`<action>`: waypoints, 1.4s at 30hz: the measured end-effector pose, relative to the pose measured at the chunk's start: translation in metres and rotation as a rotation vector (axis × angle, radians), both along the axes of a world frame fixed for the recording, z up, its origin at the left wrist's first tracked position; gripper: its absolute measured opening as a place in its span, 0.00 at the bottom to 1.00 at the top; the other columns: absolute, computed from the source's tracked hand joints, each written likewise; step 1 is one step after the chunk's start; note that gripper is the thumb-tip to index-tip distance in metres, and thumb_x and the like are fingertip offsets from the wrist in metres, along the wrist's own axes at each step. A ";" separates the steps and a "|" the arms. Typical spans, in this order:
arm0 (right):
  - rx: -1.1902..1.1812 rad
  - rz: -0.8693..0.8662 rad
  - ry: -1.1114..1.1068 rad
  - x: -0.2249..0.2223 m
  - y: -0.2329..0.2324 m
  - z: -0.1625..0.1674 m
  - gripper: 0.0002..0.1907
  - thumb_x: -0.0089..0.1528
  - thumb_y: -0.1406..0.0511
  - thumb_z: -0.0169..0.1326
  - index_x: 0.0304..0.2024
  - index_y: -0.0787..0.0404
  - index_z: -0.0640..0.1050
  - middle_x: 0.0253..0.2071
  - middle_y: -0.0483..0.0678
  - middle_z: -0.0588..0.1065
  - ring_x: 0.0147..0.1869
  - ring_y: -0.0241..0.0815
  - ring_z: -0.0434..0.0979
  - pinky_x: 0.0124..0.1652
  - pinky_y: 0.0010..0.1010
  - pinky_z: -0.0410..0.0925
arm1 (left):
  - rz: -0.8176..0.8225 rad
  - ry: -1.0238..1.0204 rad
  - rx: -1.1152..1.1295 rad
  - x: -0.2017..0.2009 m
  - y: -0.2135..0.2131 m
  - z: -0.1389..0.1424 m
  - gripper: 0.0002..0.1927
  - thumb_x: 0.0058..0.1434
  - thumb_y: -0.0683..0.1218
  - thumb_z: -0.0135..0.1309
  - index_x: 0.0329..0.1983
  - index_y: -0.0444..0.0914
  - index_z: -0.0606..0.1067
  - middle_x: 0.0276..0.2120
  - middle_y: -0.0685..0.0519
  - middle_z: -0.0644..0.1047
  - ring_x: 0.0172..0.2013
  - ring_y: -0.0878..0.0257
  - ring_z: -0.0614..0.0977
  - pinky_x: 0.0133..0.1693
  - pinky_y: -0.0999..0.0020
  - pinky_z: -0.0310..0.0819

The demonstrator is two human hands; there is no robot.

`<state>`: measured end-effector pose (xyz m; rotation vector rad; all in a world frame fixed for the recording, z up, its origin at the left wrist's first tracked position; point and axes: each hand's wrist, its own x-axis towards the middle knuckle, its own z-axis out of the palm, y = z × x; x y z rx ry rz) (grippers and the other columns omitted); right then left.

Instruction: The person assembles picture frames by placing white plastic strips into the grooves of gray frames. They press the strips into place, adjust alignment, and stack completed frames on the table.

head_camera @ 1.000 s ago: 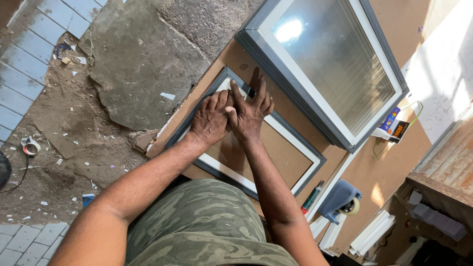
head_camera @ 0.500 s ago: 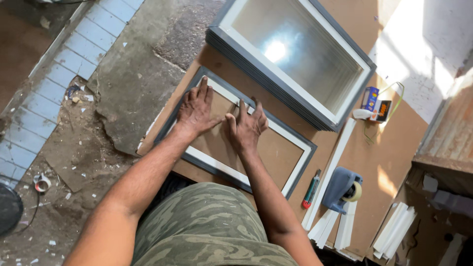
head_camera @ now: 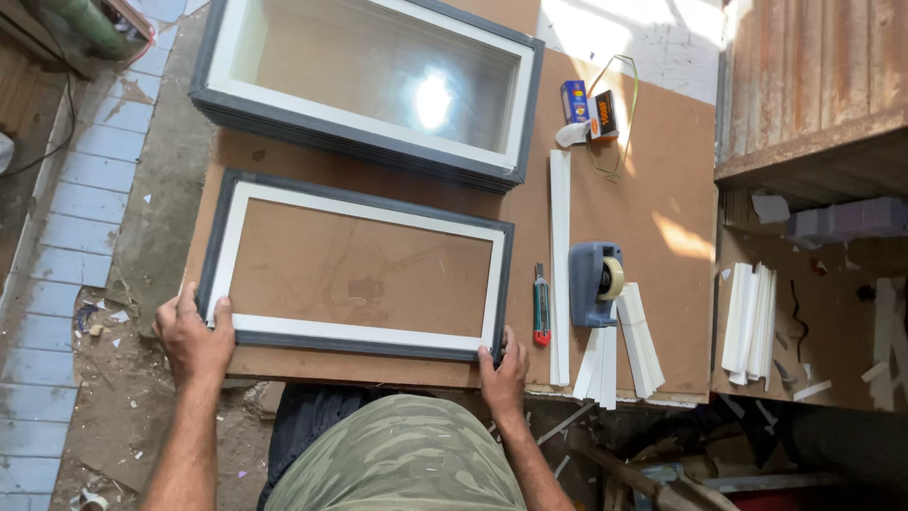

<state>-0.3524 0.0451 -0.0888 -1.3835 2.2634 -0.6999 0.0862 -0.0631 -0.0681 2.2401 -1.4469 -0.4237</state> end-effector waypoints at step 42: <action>-0.124 0.001 0.421 -0.016 -0.225 0.082 0.61 0.45 0.54 0.75 0.73 0.62 0.59 0.53 0.60 0.70 0.56 0.61 0.72 0.54 0.48 0.68 | -0.114 0.392 -0.353 -0.003 -0.305 0.043 0.34 0.68 0.51 0.64 0.69 0.31 0.64 0.59 0.35 0.61 0.56 0.48 0.71 0.52 0.51 0.75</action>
